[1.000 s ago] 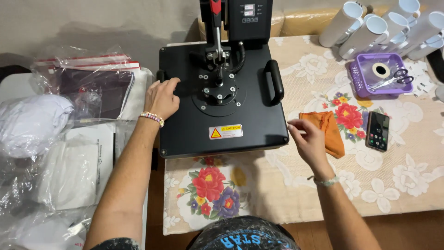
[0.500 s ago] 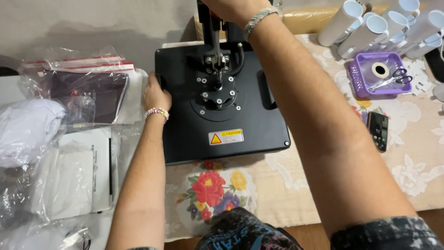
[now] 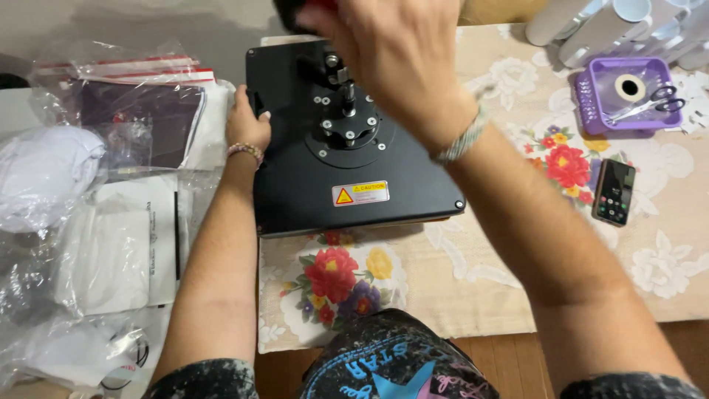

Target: The person places a white sheet on a red board, covers it with brown paper, and uses a heat press machine to press the materials. They then remove the brown paper, wipe the press surface with an orange cloth, and repeat the process with a new sheet.

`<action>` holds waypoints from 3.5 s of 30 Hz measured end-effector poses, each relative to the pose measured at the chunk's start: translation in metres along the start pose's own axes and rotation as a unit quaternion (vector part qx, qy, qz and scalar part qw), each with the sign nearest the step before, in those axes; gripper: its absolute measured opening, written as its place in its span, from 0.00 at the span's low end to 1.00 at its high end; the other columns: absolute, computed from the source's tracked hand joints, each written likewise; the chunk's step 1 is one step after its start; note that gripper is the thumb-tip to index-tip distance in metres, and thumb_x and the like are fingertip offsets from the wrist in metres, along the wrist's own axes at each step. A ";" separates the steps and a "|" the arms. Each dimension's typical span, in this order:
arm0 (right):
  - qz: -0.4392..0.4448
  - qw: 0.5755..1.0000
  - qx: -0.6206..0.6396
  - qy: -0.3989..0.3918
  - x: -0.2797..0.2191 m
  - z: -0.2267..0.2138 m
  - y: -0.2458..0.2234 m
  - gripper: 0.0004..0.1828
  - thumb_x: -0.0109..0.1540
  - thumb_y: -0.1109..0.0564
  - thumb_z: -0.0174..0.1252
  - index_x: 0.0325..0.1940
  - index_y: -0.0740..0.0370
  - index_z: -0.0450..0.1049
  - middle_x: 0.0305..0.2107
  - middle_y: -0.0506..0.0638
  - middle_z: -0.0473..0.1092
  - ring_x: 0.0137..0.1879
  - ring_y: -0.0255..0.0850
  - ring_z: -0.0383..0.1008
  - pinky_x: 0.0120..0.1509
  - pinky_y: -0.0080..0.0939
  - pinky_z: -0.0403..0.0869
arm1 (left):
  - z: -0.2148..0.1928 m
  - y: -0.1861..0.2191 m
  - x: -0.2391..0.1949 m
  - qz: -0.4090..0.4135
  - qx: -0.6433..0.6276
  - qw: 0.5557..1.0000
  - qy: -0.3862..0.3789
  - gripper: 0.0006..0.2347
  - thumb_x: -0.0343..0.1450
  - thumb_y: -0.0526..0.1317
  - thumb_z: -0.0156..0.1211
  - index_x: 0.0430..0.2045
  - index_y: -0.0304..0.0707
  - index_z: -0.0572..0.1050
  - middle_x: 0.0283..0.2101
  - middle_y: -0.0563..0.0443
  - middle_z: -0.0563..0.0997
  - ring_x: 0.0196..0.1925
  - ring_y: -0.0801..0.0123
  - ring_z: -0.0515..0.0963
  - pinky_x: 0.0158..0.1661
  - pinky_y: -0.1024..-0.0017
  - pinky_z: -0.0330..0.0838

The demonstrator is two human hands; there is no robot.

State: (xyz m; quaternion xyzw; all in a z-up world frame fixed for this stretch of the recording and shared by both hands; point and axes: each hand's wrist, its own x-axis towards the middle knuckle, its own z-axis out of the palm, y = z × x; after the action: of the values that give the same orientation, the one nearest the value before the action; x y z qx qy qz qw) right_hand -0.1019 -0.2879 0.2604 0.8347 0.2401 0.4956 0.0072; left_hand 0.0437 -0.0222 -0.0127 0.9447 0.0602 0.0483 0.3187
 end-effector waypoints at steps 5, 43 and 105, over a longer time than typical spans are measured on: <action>0.000 0.999 0.014 0.028 -0.030 -0.046 -0.034 0.23 0.74 0.39 0.38 0.48 0.52 0.74 0.38 0.44 0.71 0.43 0.42 0.70 0.53 0.43 0.60 | -0.006 0.003 -0.005 0.007 0.009 1.000 -0.005 0.27 0.70 0.37 0.60 0.64 0.47 0.56 0.58 0.33 0.73 0.58 0.39 0.73 0.56 0.50 0.66; 0.209 0.932 0.296 0.011 -0.140 0.112 0.091 0.14 0.70 0.58 0.53 0.59 0.67 0.69 0.52 0.62 0.65 0.59 0.64 0.68 0.64 0.60 0.68 | -0.051 0.195 -0.246 0.457 0.100 0.819 0.333 0.24 0.76 0.58 0.38 0.33 0.37 0.77 0.22 0.53 0.68 0.22 0.62 0.69 0.28 0.65 0.65; 0.523 0.820 0.057 -0.225 -0.508 -0.073 -0.009 0.20 0.60 0.56 0.62 0.56 0.55 0.73 0.53 0.57 0.69 0.60 0.57 0.73 0.64 0.54 0.73 | -0.047 0.164 -0.221 0.523 0.093 0.768 0.356 0.21 0.76 0.56 0.41 0.35 0.42 0.79 0.29 0.55 0.74 0.27 0.65 0.73 0.34 0.68 0.65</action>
State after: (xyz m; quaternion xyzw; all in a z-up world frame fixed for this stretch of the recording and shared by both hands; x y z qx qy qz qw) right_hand -0.3658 -0.5037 -0.1229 0.9220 -0.2130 0.2082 -0.2472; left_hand -0.1666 -0.1556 0.1125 0.7699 -0.3299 0.5350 0.1099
